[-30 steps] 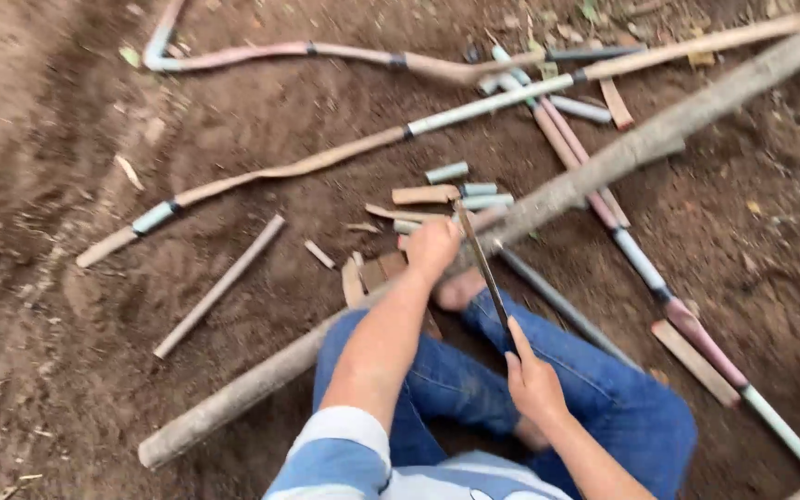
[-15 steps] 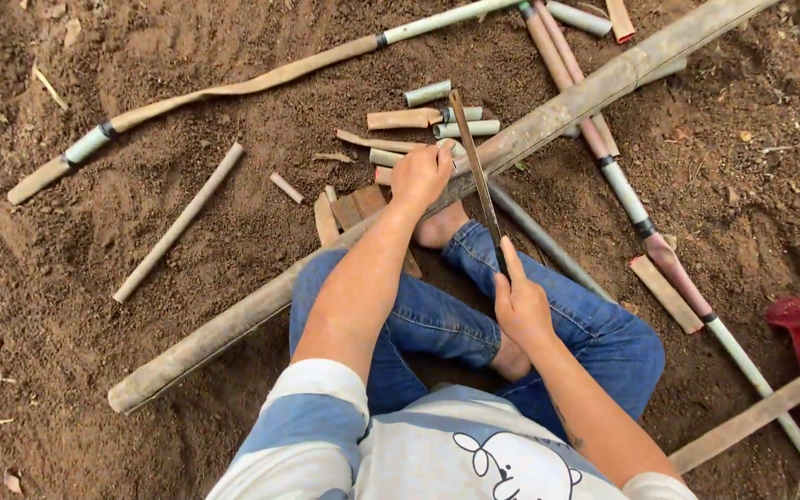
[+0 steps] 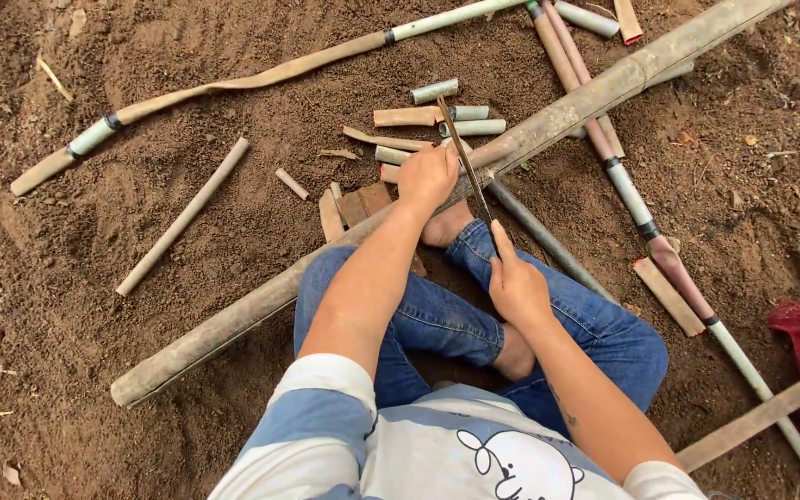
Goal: A person sits on the ground and uses a hand-held saw blade to cut through a bamboo pole.
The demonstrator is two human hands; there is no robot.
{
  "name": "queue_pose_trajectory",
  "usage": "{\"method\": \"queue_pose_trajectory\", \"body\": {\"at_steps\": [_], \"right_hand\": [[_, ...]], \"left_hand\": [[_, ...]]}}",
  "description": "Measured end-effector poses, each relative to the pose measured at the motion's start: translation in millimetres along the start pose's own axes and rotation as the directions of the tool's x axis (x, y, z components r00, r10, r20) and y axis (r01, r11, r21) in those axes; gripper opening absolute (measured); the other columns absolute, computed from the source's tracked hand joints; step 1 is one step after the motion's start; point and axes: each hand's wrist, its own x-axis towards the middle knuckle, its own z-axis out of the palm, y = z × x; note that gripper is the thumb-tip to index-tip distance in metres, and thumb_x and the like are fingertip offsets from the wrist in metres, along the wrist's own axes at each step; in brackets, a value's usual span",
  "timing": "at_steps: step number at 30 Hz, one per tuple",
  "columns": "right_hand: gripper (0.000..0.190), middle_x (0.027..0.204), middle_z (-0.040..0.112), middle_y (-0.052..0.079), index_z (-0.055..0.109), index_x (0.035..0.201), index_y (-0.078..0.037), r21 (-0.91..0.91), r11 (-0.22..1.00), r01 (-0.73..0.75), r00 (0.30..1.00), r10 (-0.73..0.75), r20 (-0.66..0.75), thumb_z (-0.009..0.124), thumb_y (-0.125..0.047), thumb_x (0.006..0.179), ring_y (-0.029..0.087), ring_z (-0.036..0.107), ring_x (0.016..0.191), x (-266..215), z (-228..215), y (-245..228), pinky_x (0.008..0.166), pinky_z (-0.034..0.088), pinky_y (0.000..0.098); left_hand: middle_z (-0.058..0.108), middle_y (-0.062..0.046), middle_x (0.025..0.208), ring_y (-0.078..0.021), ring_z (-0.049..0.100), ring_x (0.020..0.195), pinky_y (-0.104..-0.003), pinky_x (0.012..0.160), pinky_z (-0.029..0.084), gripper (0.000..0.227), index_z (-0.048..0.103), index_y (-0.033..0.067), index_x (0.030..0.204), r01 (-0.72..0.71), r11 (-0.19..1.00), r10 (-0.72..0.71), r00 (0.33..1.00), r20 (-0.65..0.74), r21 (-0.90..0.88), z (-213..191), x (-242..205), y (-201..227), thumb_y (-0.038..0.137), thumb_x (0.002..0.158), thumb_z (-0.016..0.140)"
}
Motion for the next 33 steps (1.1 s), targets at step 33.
{"method": "queue_pose_trajectory", "body": {"at_steps": [33], "right_hand": [[0.077, 0.085, 0.078, 0.022, 0.029, 0.170, -0.026, -0.203, 0.975, -0.088, 0.987, 0.058, -0.150, 0.055, -0.023, 0.097, 0.046, 0.074, 0.075, -25.8, 10.4, -22.9, 0.067, 0.057, 0.0548]], "left_hand": [[0.075, -0.023, 0.087, -0.0485, 0.069, 0.077, -0.058, 0.070, 0.055, 0.044, 0.080, 0.0062, 0.096, 0.031, 1.000, -0.031, 0.999, -0.010, -0.003, 16.6, 3.2, 2.0, 0.036, 0.098, 0.047]]}}
